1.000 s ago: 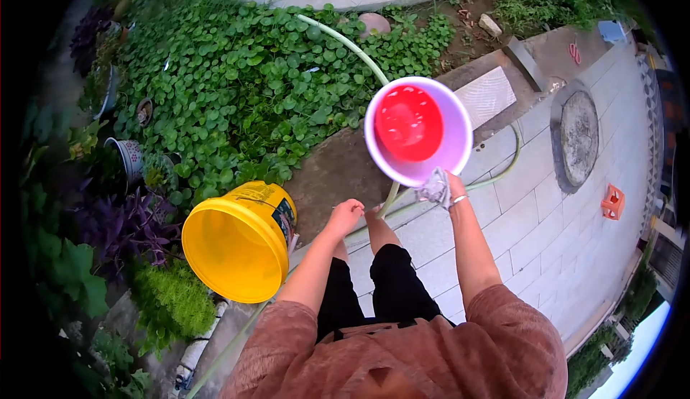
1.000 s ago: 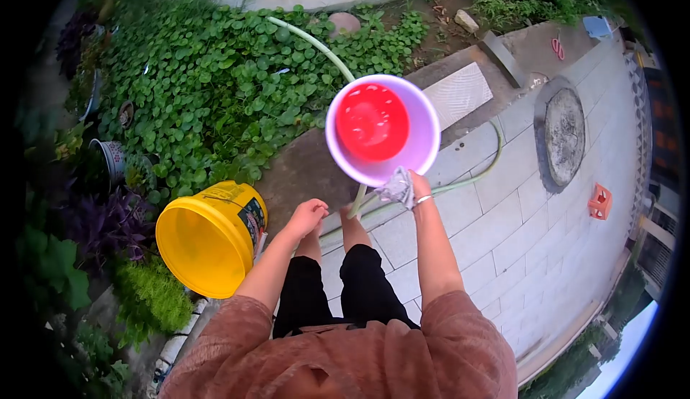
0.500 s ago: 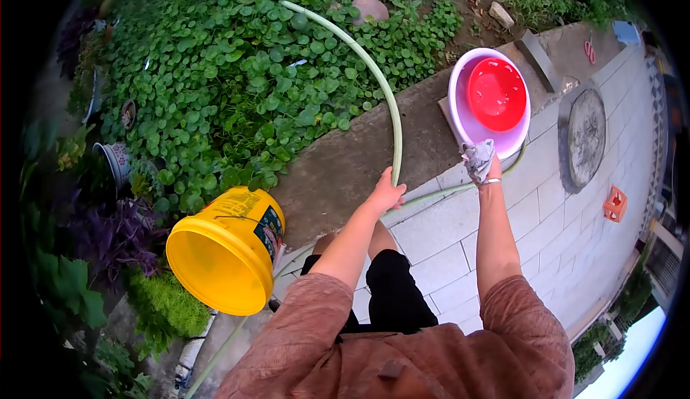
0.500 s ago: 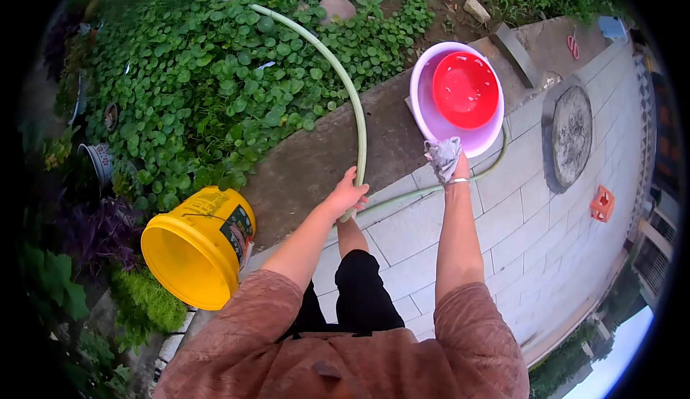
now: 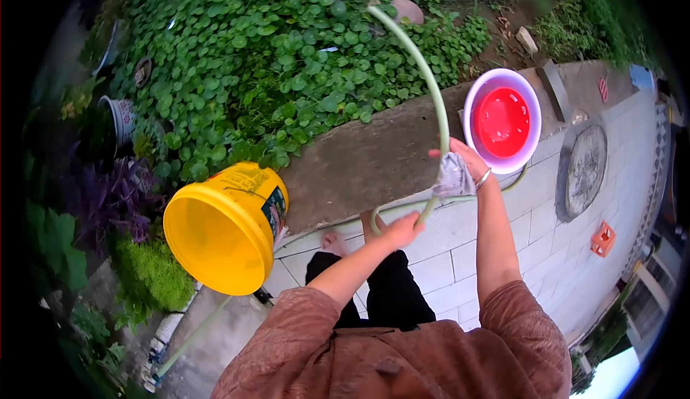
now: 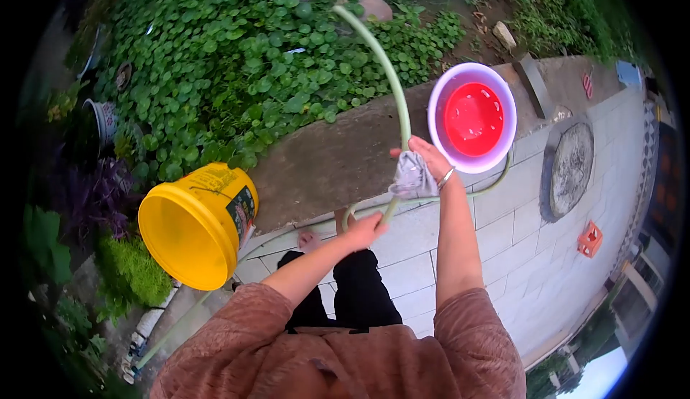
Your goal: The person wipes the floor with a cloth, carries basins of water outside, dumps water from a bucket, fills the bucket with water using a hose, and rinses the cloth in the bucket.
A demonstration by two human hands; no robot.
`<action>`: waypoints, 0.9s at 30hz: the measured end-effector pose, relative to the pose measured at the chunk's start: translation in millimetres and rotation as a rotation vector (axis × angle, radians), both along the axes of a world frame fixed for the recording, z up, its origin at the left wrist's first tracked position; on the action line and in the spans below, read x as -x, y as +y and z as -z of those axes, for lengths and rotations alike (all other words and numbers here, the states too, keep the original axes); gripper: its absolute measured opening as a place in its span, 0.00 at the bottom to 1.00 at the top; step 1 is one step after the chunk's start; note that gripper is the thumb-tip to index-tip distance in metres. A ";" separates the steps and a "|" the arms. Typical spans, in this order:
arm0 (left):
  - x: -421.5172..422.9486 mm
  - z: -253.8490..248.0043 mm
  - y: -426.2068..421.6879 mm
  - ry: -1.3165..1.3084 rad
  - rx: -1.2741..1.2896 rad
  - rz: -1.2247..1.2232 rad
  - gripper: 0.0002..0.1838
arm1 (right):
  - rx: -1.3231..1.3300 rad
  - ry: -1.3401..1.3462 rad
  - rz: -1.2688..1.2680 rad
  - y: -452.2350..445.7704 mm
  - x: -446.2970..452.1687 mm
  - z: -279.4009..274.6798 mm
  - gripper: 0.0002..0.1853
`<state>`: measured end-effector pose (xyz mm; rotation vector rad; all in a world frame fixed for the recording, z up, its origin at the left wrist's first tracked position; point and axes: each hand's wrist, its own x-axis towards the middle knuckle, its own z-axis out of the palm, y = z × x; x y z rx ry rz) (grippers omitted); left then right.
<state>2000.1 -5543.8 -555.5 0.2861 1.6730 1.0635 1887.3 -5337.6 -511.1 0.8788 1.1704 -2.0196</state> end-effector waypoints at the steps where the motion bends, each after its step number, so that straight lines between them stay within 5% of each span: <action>1: -8.1 -9.9 -8.1 -0.028 -0.026 -0.020 0.13 | -0.075 -0.043 -0.096 -7.6 13.2 -19.2 0.22; 6: 5.8 -77.8 -49.2 0.099 0.088 0.082 0.12 | -0.246 0.025 -0.312 -42.7 8.5 -60.1 0.12; 9: -7.1 -91.9 -92.2 0.241 0.019 -0.144 0.15 | -0.385 0.255 -0.580 -78.2 -9.1 -124.8 0.14; 12: 2.8 -160.2 -183.6 0.420 0.022 -0.399 0.13 | -0.629 0.340 -1.046 -108.4 -32.2 -192.0 0.16; 13: -0.9 -178.9 -224.4 0.686 0.028 -0.492 0.13 | -0.701 0.351 -1.152 -123.0 -42.8 -214.6 0.16; 18: -66.2 -308.5 -440.4 1.423 0.911 -0.644 0.12 | -0.913 0.350 -1.476 -191.5 -94.1 -293.3 0.16; 22: -151.5 -388.2 -574.7 1.215 2.044 -0.467 0.20 | -1.053 0.370 -1.534 -239.3 -125.4 -308.3 0.17; 27: -202.6 -429.2 -672.7 0.802 2.083 -0.682 0.22 | -1.288 0.343 -1.629 -287.8 -146.5 -317.5 0.20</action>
